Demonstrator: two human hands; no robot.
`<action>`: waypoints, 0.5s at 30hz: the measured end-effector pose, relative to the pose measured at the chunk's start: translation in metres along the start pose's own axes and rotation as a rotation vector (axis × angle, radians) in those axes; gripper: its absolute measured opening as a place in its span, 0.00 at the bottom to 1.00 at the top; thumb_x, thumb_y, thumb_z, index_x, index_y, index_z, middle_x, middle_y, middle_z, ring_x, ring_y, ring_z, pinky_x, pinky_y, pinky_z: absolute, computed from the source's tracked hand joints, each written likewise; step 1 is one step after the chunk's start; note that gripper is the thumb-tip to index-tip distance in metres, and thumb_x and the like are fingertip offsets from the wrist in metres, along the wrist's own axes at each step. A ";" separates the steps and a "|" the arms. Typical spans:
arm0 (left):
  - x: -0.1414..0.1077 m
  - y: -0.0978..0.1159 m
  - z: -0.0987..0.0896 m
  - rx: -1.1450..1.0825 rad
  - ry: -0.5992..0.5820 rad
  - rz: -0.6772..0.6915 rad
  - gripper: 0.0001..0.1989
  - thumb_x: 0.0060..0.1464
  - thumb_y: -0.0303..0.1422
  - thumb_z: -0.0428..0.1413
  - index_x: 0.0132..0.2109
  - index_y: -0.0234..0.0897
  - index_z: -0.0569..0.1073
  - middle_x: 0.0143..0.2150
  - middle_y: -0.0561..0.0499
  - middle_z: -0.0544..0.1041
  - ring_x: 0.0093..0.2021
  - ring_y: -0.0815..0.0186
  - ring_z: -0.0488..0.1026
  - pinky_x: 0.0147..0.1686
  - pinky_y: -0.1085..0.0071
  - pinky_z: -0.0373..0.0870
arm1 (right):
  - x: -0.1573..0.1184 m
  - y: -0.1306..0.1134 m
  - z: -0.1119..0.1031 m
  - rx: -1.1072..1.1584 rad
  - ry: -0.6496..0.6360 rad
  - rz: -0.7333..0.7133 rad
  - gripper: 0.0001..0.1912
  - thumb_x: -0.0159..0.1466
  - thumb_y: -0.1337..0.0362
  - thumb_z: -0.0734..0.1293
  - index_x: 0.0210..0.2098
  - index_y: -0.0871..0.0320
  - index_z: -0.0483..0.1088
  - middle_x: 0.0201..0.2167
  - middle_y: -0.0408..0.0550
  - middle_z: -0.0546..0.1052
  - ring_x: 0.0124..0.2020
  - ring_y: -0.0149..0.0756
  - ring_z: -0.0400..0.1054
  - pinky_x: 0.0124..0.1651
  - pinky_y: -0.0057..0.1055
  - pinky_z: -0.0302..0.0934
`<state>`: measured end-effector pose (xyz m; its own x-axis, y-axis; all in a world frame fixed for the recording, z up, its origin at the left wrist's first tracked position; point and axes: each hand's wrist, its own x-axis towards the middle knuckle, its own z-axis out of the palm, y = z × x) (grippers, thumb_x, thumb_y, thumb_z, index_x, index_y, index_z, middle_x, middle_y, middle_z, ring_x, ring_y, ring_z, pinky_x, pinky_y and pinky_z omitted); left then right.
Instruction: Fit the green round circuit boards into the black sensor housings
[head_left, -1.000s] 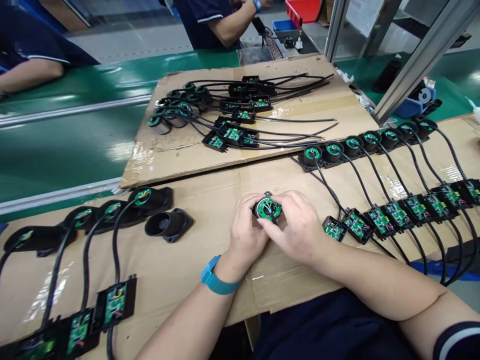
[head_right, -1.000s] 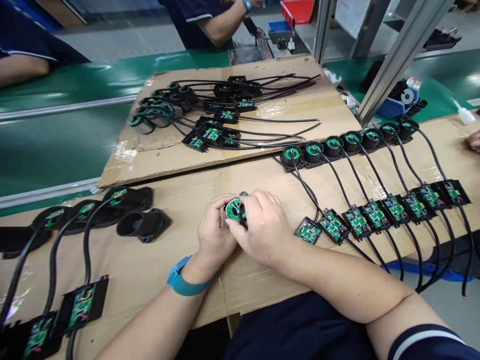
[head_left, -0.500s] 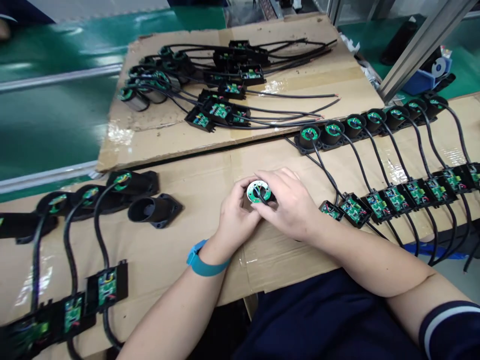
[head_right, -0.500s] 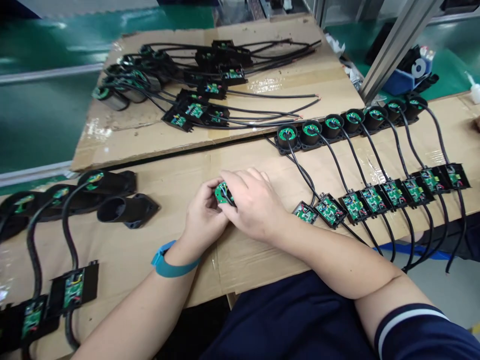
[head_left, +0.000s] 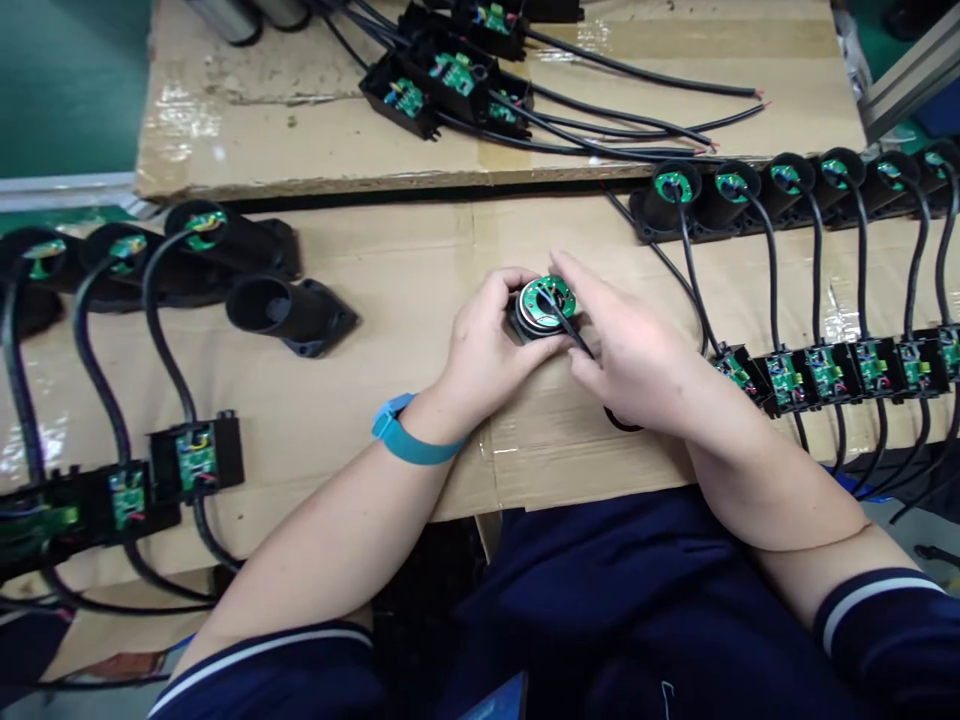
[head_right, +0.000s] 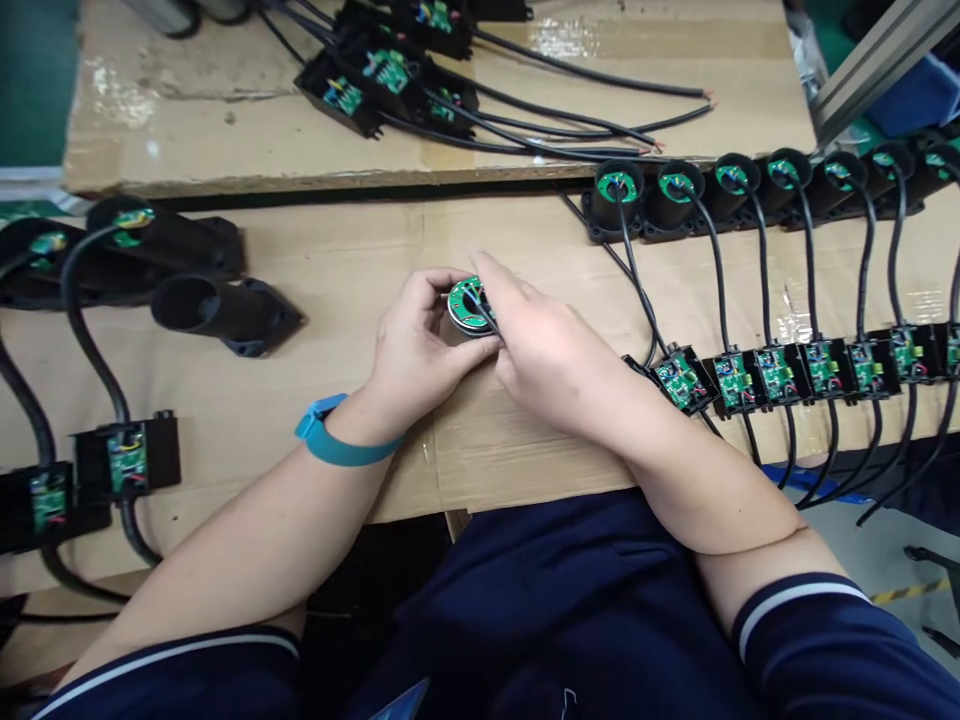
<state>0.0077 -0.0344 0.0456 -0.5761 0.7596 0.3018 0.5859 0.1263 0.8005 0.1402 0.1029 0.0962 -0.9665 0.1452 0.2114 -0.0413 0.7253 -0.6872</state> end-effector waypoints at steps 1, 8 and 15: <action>0.000 0.001 -0.001 0.010 -0.009 0.001 0.25 0.50 0.38 0.67 0.52 0.39 0.69 0.50 0.48 0.76 0.51 0.57 0.75 0.54 0.59 0.73 | 0.000 -0.001 -0.002 -0.001 0.004 0.022 0.36 0.64 0.74 0.61 0.71 0.59 0.54 0.64 0.55 0.70 0.65 0.49 0.65 0.65 0.48 0.66; 0.001 0.005 -0.004 0.010 -0.048 0.014 0.25 0.51 0.41 0.67 0.53 0.39 0.69 0.51 0.47 0.75 0.52 0.55 0.74 0.55 0.56 0.73 | -0.001 -0.008 -0.015 0.072 0.052 0.102 0.31 0.64 0.70 0.68 0.66 0.53 0.63 0.62 0.51 0.72 0.55 0.46 0.74 0.52 0.44 0.76; 0.001 0.002 -0.002 0.037 -0.023 0.077 0.25 0.54 0.43 0.66 0.54 0.38 0.68 0.51 0.46 0.76 0.52 0.57 0.75 0.54 0.59 0.73 | 0.005 -0.008 -0.014 0.038 0.085 0.090 0.23 0.63 0.73 0.69 0.57 0.55 0.72 0.56 0.49 0.77 0.58 0.47 0.73 0.58 0.48 0.73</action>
<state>0.0076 -0.0350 0.0485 -0.5154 0.7825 0.3495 0.6489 0.0899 0.7556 0.1387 0.1070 0.1124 -0.9420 0.2660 0.2045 0.0337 0.6813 -0.7312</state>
